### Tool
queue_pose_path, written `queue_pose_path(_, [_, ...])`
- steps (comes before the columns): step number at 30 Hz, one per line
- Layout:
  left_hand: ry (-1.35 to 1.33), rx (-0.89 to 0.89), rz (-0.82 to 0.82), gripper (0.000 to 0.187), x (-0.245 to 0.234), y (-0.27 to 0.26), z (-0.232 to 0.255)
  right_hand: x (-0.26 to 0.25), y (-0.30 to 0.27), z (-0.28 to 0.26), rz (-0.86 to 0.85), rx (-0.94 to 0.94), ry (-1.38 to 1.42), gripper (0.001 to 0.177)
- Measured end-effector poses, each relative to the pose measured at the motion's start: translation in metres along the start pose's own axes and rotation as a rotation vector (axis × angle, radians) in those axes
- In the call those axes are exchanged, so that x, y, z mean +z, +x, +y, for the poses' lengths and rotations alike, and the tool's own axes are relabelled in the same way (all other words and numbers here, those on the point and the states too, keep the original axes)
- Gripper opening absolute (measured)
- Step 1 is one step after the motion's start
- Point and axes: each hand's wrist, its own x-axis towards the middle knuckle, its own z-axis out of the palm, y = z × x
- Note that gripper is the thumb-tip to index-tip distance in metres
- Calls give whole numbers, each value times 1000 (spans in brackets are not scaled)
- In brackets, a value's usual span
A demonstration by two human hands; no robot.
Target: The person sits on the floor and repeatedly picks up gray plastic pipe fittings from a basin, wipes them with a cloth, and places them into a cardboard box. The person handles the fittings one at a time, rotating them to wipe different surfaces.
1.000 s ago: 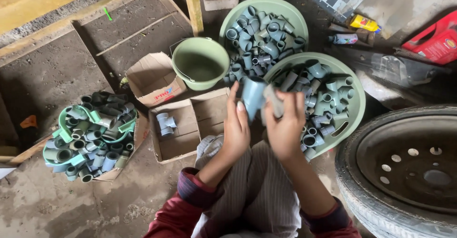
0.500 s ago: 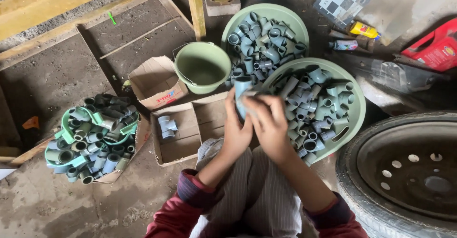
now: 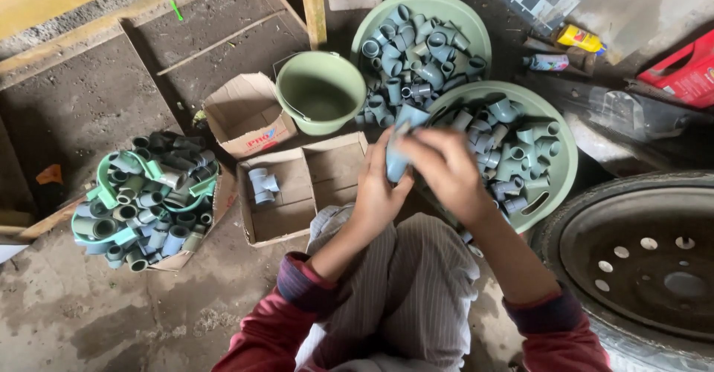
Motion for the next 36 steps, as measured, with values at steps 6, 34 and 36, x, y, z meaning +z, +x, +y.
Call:
queue_pose_path(6, [41,52,50,67,-6,1,-14,19,-17,-21,47,172,188,21])
queue_pose_path(34, [86,197,130,48,-8,3,-6,-4,-29,19,42,224,-99,22])
queue_pose_path(36, [97,190,42,52,-9,2,-3,-3,-25,14,70,222,-94,26])
